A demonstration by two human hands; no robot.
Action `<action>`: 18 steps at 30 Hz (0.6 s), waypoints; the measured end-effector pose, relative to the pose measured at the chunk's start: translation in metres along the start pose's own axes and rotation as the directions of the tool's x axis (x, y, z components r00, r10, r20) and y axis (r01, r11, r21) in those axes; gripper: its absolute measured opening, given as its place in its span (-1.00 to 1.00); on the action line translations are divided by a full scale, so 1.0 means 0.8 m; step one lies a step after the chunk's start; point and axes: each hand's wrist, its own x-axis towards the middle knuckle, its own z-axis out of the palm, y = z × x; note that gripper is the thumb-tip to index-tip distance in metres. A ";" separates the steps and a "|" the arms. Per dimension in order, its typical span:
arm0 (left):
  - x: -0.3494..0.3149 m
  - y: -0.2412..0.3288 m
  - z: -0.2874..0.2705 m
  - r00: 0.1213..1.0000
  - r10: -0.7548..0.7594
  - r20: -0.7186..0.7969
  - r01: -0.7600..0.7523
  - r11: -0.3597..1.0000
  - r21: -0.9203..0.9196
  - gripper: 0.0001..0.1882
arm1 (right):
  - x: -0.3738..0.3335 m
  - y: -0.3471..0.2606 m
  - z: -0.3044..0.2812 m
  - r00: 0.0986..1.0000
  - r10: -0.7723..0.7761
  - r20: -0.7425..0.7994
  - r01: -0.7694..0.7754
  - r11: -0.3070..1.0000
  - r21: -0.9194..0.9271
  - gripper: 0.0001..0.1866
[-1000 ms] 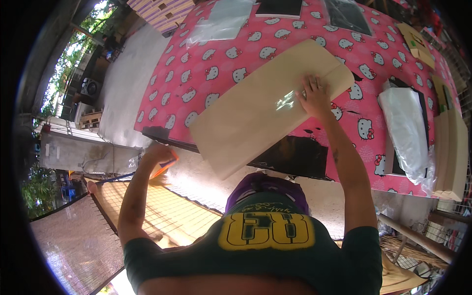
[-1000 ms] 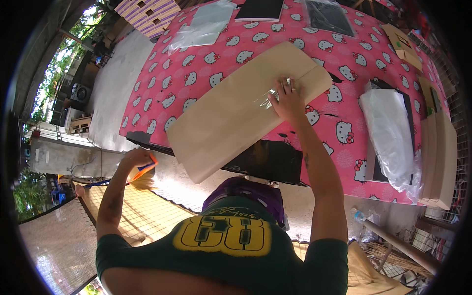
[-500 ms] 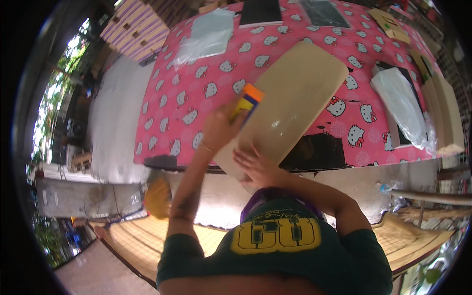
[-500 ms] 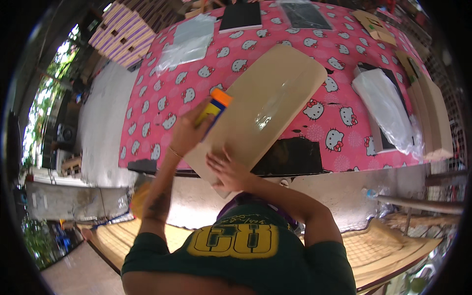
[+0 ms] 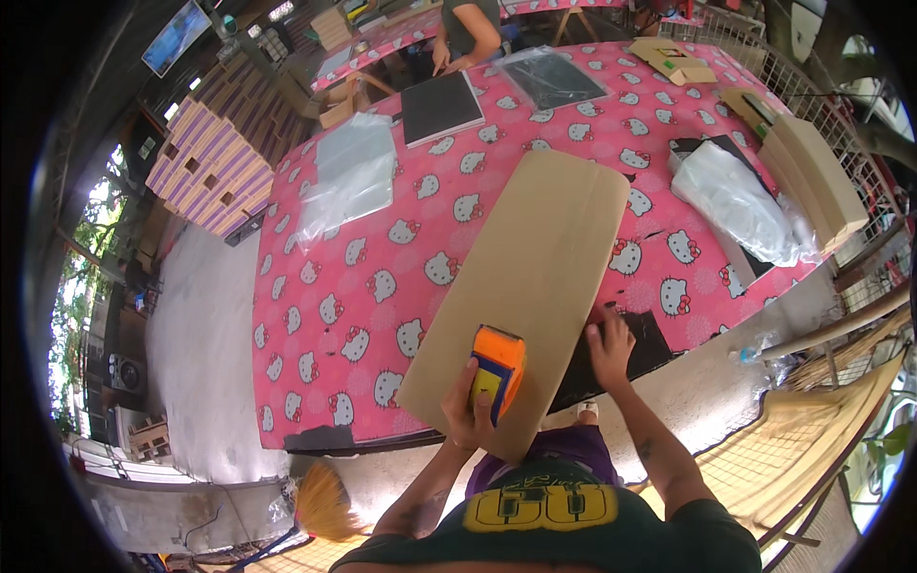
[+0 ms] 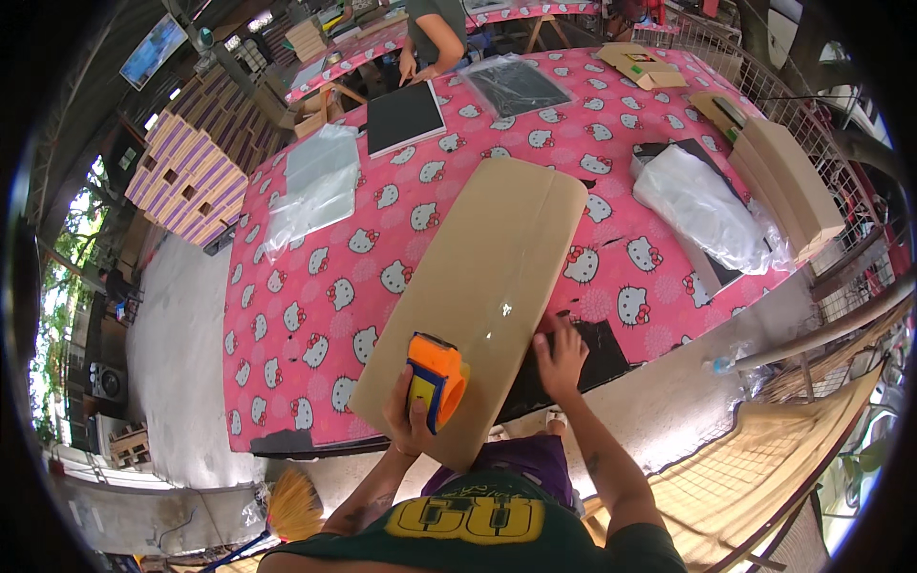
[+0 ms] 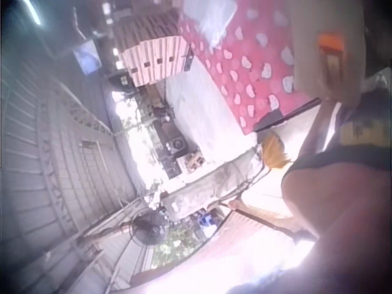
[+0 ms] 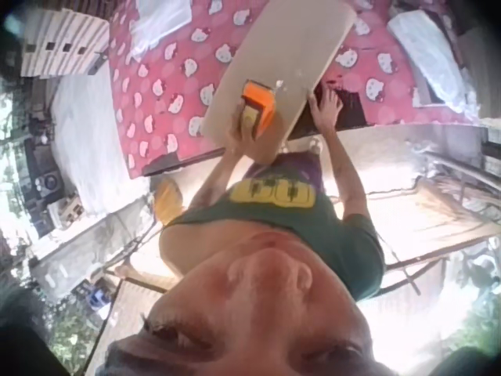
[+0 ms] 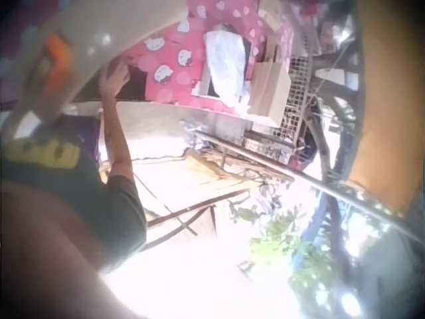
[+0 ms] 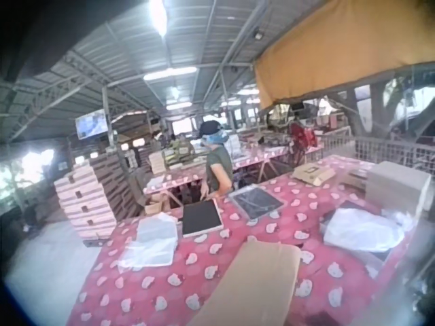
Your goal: The person places a plastic-wrapped product onto a sheet of brown paper, folds the paper over the product, and secures it with adhesive tape using a tape dispenser.
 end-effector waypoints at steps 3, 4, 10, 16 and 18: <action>0.018 -0.014 0.013 1.000 0.005 0.021 -0.005 1.000 -0.020 -0.48 | -0.002 -0.014 0.009 0.994 -0.089 0.055 0.097 0.982 -0.160 -0.24; 0.024 -0.017 0.023 1.000 -0.003 0.022 0.003 0.999 -0.033 -0.47 | 0.002 -0.015 0.007 0.994 -0.092 0.066 0.102 0.981 -0.165 -0.24; 0.121 -0.062 0.130 0.992 0.093 0.086 -0.090 0.995 -0.036 -0.48 | 0.005 -0.022 -0.005 0.995 -0.056 0.084 0.069 0.984 -0.164 -0.22; 0.231 -0.106 0.270 0.997 0.077 0.015 -0.073 0.980 -0.186 -0.49 | 0.004 -0.023 -0.004 0.996 -0.074 0.059 0.082 0.984 -0.158 -0.24; 0.264 -0.109 0.298 0.999 0.018 0.050 -0.007 0.979 -0.202 -0.50 | 0.005 -0.024 -0.002 0.996 -0.081 0.031 0.085 0.983 -0.160 -0.26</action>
